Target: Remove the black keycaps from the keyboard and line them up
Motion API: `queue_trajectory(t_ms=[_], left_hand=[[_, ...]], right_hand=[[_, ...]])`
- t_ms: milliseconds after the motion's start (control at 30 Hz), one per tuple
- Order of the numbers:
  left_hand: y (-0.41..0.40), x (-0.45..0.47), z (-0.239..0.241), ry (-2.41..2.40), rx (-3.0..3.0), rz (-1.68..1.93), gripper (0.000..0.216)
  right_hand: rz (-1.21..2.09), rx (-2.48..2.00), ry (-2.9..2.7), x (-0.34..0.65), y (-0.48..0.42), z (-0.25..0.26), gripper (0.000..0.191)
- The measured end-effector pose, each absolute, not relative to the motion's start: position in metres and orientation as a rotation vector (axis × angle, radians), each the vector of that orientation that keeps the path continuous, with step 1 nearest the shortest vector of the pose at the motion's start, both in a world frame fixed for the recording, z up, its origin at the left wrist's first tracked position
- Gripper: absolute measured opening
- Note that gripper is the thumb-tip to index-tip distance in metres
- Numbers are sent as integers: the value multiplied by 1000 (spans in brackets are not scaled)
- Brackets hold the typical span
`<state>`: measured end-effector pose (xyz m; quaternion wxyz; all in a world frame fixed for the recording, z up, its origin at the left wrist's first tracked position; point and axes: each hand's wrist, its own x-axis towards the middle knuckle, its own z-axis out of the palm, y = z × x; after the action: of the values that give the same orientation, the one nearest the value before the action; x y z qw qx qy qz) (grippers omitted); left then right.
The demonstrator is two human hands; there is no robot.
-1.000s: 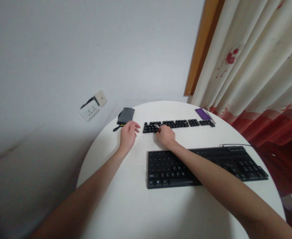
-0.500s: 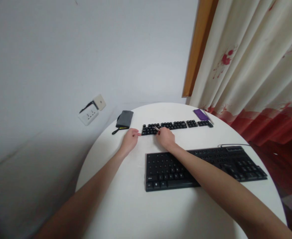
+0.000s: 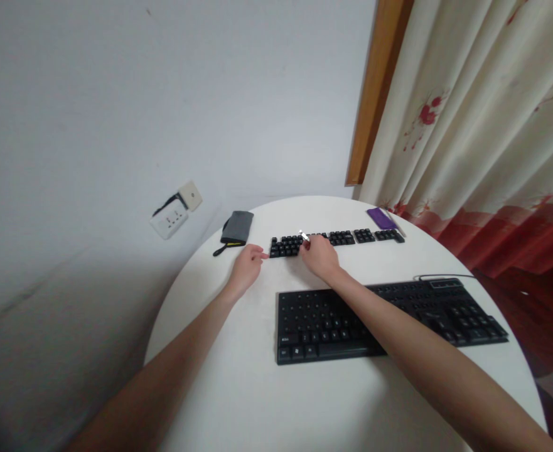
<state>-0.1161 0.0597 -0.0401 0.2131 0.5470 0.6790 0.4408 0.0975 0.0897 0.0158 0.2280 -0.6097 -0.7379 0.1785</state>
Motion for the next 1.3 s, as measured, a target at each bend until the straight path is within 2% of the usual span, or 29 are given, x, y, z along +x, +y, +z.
queue_trajectory(t_ms=[200, 367, 567, 667, 967, 1300], left_hand=[[56, -115, -32, 1868, 1553, 1307, 30], [48, -107, -19, 1788, 1615, 1367, 28], [33, -91, -3, 1584, 1651, 1459, 25], [20, -77, 3, 1464, 1733, 1370, 25], [-13, -43, 11, 1135, 2157, 769, 31], [-5, -49, 10, 1186, 2122, 796, 32]], right_hand=[[608, -1224, -1775, 145, 78, 50, 40], [533, -1236, -1707, 182, 41, 51, 47], [831, -1248, -1653, 203, 8, 27, 36], [949, -1202, -1683, 204, 1, 24, 31], [857, -1233, -1998, 188, -19, 32, 27], [824, -1272, -2025, 180, -27, 29, 26]])
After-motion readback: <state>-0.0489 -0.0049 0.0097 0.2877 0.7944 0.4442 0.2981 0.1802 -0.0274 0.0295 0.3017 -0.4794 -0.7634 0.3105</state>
